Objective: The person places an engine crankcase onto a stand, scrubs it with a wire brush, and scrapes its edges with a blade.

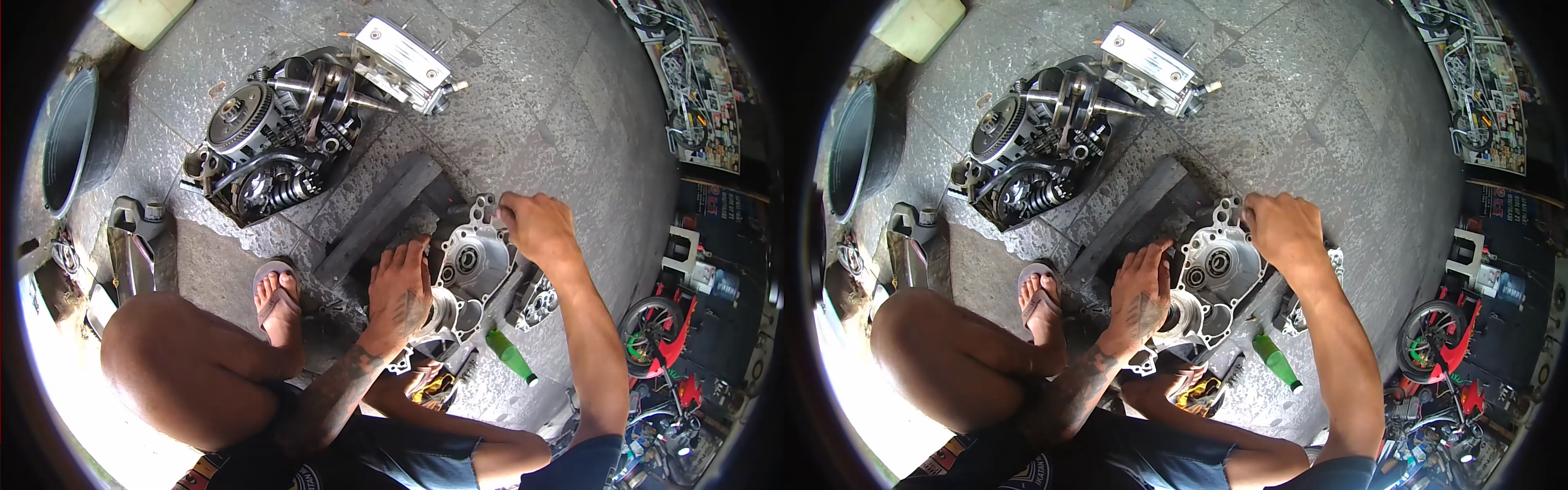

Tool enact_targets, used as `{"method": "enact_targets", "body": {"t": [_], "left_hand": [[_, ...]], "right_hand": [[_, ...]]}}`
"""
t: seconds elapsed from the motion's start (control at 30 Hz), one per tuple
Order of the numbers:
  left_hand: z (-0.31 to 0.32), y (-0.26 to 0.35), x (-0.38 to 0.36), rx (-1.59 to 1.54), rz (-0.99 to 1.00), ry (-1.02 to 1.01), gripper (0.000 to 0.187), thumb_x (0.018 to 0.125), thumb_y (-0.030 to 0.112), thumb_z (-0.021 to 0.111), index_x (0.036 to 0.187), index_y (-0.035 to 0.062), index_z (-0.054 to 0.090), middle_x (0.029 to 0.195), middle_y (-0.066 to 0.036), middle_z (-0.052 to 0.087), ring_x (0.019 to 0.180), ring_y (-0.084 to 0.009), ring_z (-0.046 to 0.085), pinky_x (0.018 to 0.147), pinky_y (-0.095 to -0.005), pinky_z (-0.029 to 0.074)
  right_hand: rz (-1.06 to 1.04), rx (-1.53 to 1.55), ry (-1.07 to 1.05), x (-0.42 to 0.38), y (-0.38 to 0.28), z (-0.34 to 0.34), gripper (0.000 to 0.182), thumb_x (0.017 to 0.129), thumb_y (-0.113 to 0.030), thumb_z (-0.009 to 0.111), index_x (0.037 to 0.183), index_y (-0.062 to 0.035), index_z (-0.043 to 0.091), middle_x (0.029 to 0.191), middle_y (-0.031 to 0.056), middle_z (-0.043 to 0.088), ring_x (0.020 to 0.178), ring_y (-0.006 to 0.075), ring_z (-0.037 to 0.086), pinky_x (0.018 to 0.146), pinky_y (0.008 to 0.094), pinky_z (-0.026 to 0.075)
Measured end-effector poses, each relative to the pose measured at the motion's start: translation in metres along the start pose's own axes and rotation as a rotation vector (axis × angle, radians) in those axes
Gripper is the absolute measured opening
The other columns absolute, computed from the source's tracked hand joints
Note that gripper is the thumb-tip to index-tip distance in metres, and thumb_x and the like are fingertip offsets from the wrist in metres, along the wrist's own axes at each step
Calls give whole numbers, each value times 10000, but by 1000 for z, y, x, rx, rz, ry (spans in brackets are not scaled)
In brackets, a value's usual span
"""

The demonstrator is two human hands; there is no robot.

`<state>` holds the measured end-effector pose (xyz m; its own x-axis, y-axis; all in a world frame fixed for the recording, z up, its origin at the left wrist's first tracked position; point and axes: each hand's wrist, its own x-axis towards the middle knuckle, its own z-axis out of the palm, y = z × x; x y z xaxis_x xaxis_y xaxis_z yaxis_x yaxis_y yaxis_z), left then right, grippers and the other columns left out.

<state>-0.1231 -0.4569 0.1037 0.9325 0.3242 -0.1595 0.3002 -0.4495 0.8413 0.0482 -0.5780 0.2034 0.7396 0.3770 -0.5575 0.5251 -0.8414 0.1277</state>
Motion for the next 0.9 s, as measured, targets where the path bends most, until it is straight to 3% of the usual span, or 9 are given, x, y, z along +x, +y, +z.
{"method": "enact_targets", "body": {"t": [0.07, 0.2, 0.27, 0.3, 0.4, 0.53, 0.6, 0.7, 0.9], "left_hand": [[0, 0, 0, 4, -13, -5, 292, 944, 85, 515, 1232, 90, 565, 1080, -152, 658, 968, -365, 611, 836, -466, 489], [-2, 2, 1, -22, -16, -10, 293, 947, 89, 516, 1236, 91, 567, 1078, -153, 657, 967, -358, 609, 837, -458, 486], [-1, 0, 1, -19, -15, 3, 290, 948, 87, 515, 1233, 87, 569, 1078, -155, 657, 967, -358, 608, 837, -458, 485], [0, 0, 0, -18, -2, 8, 286, 949, 85, 513, 1229, 84, 571, 1078, -157, 657, 967, -359, 607, 837, -458, 484], [-1, 0, 1, -40, -16, -14, 282, 949, 75, 509, 1223, 66, 576, 1092, -169, 657, 972, -374, 603, 846, -466, 478], [-3, 1, 1, -51, -5, -51, 272, 959, 76, 501, 1218, 45, 579, 1107, -191, 653, 981, -397, 599, 875, -465, 476], [1, -5, 2, -73, 25, -15, 277, 966, 83, 498, 1227, 33, 577, 1097, -211, 651, 985, -420, 596, 897, -461, 473], [-2, -4, 4, -113, -35, -69, 266, 977, 153, 506, 1207, 44, 583, 1094, -177, 656, 1020, -391, 589, 900, -473, 461], [1, -8, 5, -157, 4, -35, 302, 1004, 226, 510, 1196, 11, 599, 1134, -197, 662, 1021, -420, 593, 898, -493, 471]], "right_hand": [[-8, 27, -16, -1, 8, 0, 202, 911, -265, 640, 1018, -110, 711, 872, 173, 715, 904, 397, 664, 807, 498, 511], [-148, 491, -33, -10, 29, -10, 243, 923, -263, 665, 1062, -65, 687, 941, 179, 715, 877, 369, 687, 778, 428, 508], [-54, 725, 162, -22, 33, -9, 197, 952, -206, 643, 1063, -45, 665, 903, 152, 714, 818, 290, 692, 750, 373, 501], [-66, 657, 234, -26, 38, -1, 165, 968, -139, 614, 1089, -29, 638, 851, 134, 702, 777, 202, 668, 713, 328, 495], [105, 813, 213, -51, 35, 13, 177, 971, -112, 597, 1116, -13, 615, 838, 142, 687, 738, 193, 649, 688, 325, 494], [202, 798, 414, -89, 24, 49, 188, 977, -102, 581, 1140, -10, 598, 865, 185, 681, 735, 309, 683, 700, 366, 512], [245, 709, 404, -108, 20, 64, 203, 977, -140, 588, 1160, -53, 600, 944, 251, 687, 959, 435, 662, 758, 441, 524], [363, 585, 283, -126, 21, 80, 206, 975, -217, 589, 1122, -74, 611, 822, 255, 681, 830, 464, 662, 726, 531, 513], [253, 439, 384, -106, 29, 118, 210, 984, -266, 577, 992, -63, 632, 747, 247, 668, 717, 467, 647, 663, 538, 515]]}}
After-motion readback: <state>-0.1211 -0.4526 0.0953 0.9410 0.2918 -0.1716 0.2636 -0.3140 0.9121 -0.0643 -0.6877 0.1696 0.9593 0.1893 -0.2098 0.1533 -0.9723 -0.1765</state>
